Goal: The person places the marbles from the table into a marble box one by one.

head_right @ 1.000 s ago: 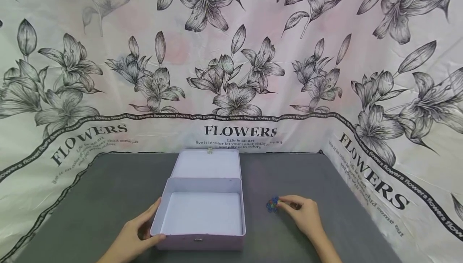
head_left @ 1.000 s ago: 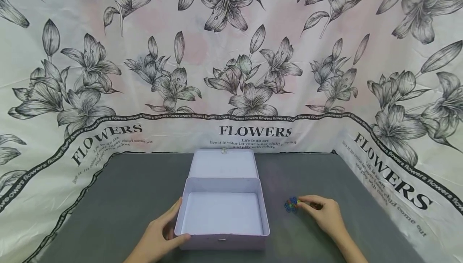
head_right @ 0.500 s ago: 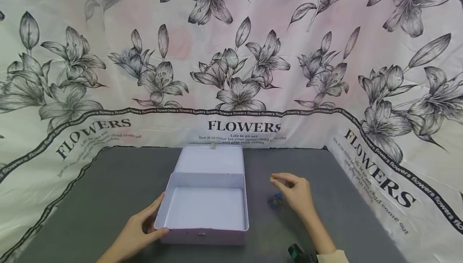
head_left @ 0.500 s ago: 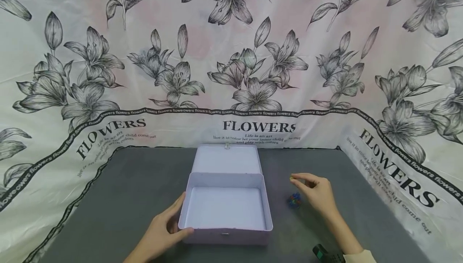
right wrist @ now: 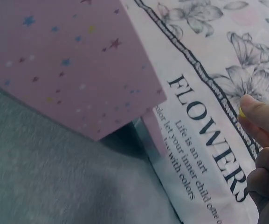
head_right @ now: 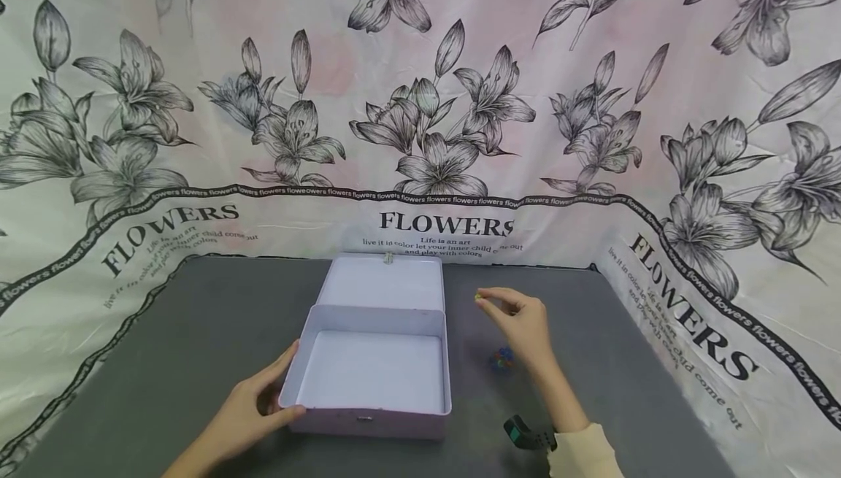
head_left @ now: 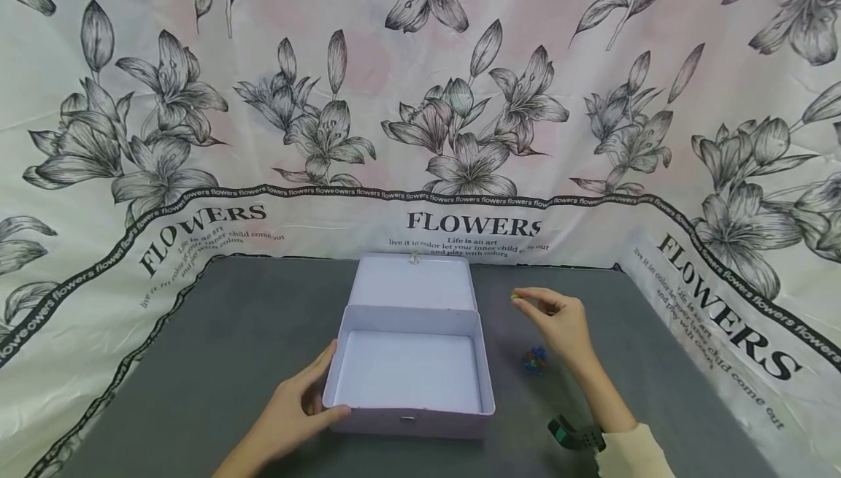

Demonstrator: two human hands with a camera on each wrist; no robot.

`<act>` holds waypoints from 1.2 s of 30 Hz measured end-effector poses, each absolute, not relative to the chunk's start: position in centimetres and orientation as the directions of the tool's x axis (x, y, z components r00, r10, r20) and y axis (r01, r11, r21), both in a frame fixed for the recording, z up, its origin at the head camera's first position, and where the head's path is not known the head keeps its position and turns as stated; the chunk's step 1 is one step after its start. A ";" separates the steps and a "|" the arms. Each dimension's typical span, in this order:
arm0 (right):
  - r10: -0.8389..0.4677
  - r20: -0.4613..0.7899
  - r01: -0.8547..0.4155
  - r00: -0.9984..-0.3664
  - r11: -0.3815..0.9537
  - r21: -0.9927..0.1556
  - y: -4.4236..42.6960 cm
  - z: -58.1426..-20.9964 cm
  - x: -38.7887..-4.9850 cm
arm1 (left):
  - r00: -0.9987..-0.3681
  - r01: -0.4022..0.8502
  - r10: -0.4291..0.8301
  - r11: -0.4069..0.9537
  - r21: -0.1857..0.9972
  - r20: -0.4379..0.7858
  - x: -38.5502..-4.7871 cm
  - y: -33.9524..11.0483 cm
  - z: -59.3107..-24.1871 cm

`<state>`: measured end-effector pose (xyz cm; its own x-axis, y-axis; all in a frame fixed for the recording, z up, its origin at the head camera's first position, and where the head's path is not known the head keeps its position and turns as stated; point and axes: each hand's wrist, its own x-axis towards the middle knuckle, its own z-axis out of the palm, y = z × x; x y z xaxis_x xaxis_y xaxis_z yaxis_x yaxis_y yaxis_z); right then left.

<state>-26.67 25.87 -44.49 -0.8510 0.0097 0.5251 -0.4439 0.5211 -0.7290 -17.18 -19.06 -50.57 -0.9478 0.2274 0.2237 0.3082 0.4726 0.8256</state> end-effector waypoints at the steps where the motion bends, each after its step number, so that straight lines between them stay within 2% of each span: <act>1: 0.007 0.527 -0.450 -0.850 0.513 -0.731 25.6 -44.3 -26.9 | -0.948 0.304 0.231 0.471 0.828 0.217 -17.2 -19.1 -50.5; 10: -0.045 0.565 -0.527 -0.824 0.426 -0.735 22.9 -43.1 -28.5 | -0.960 0.256 0.219 0.454 0.854 0.172 -17.2 -19.3 -50.3; 20: -0.099 0.563 -0.547 -0.821 0.419 -0.724 20.6 -41.8 -29.9 | -0.966 0.233 0.213 0.463 0.855 0.148 -17.1 -19.0 -50.1; 26: -0.142 0.570 -0.574 -0.809 0.393 -0.718 18.6 -40.9 -31.0 | -0.974 0.173 0.210 0.466 0.868 0.081 -17.1 -19.1 -49.7; 32: -0.182 0.596 -0.616 -0.782 0.368 -0.696 16.9 -40.0 -32.0 | -0.973 0.188 0.211 0.466 0.865 0.098 -17.5 -19.1 -49.5; 36: -0.198 0.577 -0.605 -0.792 0.373 -0.703 16.1 -40.0 -32.2 | -0.966 0.201 0.240 0.462 0.864 0.096 -17.4 -18.9 -49.7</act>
